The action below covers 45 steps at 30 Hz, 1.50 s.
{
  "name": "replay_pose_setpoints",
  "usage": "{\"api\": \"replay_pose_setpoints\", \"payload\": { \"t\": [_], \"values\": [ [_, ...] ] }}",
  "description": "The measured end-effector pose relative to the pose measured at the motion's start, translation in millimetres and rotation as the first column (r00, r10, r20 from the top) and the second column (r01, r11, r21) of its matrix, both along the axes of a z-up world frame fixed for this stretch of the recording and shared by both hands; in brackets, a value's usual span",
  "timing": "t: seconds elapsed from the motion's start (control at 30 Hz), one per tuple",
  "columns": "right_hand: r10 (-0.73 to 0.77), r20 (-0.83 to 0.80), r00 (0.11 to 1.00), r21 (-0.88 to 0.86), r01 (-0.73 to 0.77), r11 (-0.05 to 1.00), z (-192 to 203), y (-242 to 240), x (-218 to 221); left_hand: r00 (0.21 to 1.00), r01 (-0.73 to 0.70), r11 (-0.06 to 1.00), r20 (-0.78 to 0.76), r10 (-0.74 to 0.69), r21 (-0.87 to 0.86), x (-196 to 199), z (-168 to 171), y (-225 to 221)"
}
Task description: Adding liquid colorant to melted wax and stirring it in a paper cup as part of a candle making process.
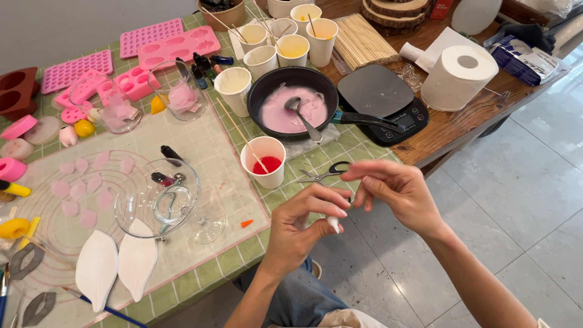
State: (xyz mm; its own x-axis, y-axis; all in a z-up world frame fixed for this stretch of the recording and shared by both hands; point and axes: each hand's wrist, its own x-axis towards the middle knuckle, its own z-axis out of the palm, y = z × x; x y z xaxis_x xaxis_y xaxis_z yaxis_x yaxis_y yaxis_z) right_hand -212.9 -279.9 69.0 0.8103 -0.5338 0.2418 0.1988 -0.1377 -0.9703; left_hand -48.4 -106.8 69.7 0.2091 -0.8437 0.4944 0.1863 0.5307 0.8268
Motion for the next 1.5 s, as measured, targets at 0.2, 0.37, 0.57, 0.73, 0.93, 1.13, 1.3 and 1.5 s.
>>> {"api": "replay_pose_setpoints", "payload": {
  "t": [0.2,0.37,0.57,0.73,0.93,1.13,1.3,1.5],
  "values": [
    [0.055,-0.071,0.996,0.130,-0.045,0.991,6,3,14,0.986,-0.164,0.979,0.056,0.159,0.124,21,-30,29],
    [0.102,-0.112,0.989,0.191,-0.079,0.978,-57,-22,17,0.927,-0.312,0.893,-0.100,0.361,0.325,46,-76,81],
    [-0.041,-0.223,0.974,-0.029,0.036,0.999,-43,21,57,0.831,-0.480,0.820,-0.139,0.539,0.312,70,-94,164],
    [0.021,-0.260,0.965,-0.216,-0.079,0.973,-85,30,78,0.731,-0.615,0.705,-0.080,0.677,0.353,88,-97,206],
    [-0.087,-0.416,0.905,-0.450,-0.122,0.884,-74,74,101,0.655,-0.630,0.676,-0.206,0.727,0.382,100,-121,224],
    [0.003,-0.244,0.970,-0.661,-0.168,0.732,-83,117,129,0.529,-0.720,0.664,-0.458,0.714,0.203,114,-141,267],
    [0.154,-0.340,0.928,-0.478,-0.312,0.821,-68,196,170,0.404,-0.806,0.566,-0.540,0.739,0.172,127,-128,304],
    [0.057,-0.217,0.974,-0.602,-0.180,0.778,-81,246,245,0.401,-0.815,0.552,-0.517,0.756,0.174,128,-117,302]
  ]
}}
